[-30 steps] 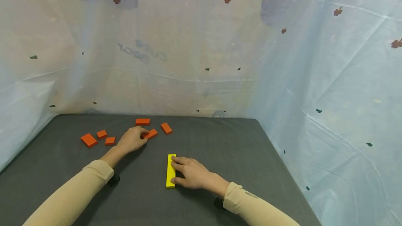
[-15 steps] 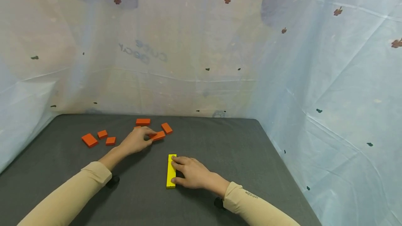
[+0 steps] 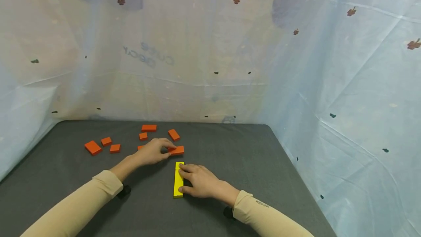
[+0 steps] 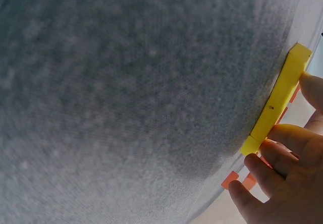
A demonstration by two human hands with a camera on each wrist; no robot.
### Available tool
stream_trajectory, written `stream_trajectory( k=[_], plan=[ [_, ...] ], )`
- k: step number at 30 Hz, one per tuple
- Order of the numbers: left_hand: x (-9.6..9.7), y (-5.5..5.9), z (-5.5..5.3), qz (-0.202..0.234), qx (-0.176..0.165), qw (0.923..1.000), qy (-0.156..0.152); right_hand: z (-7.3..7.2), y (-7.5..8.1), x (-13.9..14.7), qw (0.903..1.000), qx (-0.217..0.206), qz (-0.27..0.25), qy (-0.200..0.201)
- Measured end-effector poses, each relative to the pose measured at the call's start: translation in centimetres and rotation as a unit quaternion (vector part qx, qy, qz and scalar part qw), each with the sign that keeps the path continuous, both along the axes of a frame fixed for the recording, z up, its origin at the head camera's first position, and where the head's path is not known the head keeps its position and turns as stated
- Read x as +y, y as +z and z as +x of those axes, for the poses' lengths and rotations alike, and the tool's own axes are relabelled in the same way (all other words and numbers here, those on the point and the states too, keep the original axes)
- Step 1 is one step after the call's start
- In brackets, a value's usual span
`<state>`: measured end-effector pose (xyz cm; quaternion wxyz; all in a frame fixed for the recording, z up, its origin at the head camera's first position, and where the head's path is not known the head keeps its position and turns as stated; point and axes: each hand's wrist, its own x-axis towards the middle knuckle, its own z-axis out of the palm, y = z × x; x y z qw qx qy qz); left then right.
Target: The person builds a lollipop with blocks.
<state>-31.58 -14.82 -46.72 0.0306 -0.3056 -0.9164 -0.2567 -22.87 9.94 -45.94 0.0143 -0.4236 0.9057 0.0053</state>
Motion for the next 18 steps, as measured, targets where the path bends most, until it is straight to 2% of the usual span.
stream_trajectory(
  k=[9, 18],
  plan=[
    [1.4, 0.0, 0.5, -0.036, 0.012, 0.9985, -0.040, 0.0, 0.1, 0.0, 0.9999, 0.010, 0.001, 0.004],
    [1.7, -0.3, 0.8, -0.048, 0.013, 0.9976, -0.049, 0.0, -0.1, 0.1, 0.9999, 0.011, 0.004, 0.000]
  ],
)
